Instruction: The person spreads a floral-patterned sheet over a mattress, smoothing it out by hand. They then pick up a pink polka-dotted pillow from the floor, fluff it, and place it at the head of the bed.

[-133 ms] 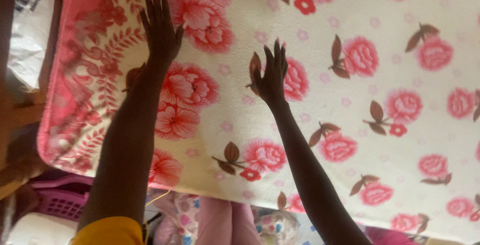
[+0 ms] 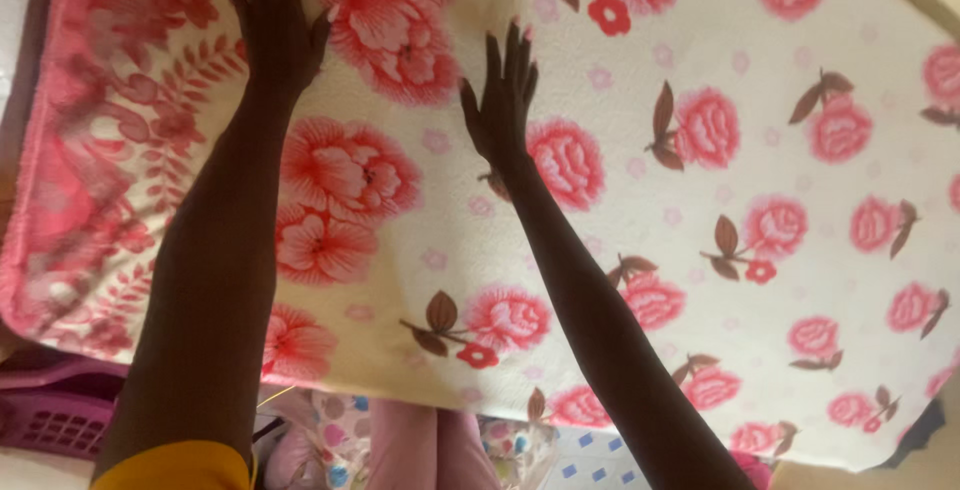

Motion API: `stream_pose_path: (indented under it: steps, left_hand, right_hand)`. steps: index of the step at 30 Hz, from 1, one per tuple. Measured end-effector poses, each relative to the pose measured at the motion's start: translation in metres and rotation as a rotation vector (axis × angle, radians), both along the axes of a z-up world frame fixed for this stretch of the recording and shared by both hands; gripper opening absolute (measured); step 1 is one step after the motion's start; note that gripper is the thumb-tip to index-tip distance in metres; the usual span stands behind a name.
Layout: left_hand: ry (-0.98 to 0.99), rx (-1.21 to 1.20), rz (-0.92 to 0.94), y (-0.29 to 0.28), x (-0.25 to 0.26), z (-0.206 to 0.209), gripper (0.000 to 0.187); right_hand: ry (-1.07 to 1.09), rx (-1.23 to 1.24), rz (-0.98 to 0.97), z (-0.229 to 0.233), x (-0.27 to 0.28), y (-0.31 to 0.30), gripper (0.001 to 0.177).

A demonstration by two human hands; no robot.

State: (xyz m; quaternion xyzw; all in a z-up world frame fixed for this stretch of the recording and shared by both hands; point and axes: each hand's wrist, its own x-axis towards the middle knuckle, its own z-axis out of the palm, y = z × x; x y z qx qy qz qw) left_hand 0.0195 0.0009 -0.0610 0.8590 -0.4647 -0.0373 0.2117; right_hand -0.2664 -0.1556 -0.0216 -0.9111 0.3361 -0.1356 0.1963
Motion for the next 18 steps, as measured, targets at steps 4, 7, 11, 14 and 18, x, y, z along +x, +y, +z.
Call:
stream_pose_path:
  steps: [4,7,11,14,18]
  left_hand:
    - [-0.016,-0.045,0.054,0.000,0.017,-0.005,0.084]
    - [-0.001,-0.049,0.084,0.001,0.019,0.002,0.086]
    - [0.087,-0.054,0.086,0.004,0.021,0.015,0.086]
    - [0.123,-0.021,0.089,0.001,0.025,0.013,0.088]
    - [0.095,-0.032,0.102,-0.001,0.027,0.004,0.087]
  right_hand:
    - [-0.020,-0.052,0.049,-0.039,0.068,-0.017,0.073]
    - [-0.141,-0.129,0.035,-0.041,0.111,-0.020,0.065]
    - [-0.247,-0.051,0.063,-0.045,0.212,-0.091,0.048]
    - [-0.267,0.060,0.092,-0.054,0.300,-0.151,0.040]
    - [-0.181,0.057,0.090,-0.063,0.410,-0.212,0.040]
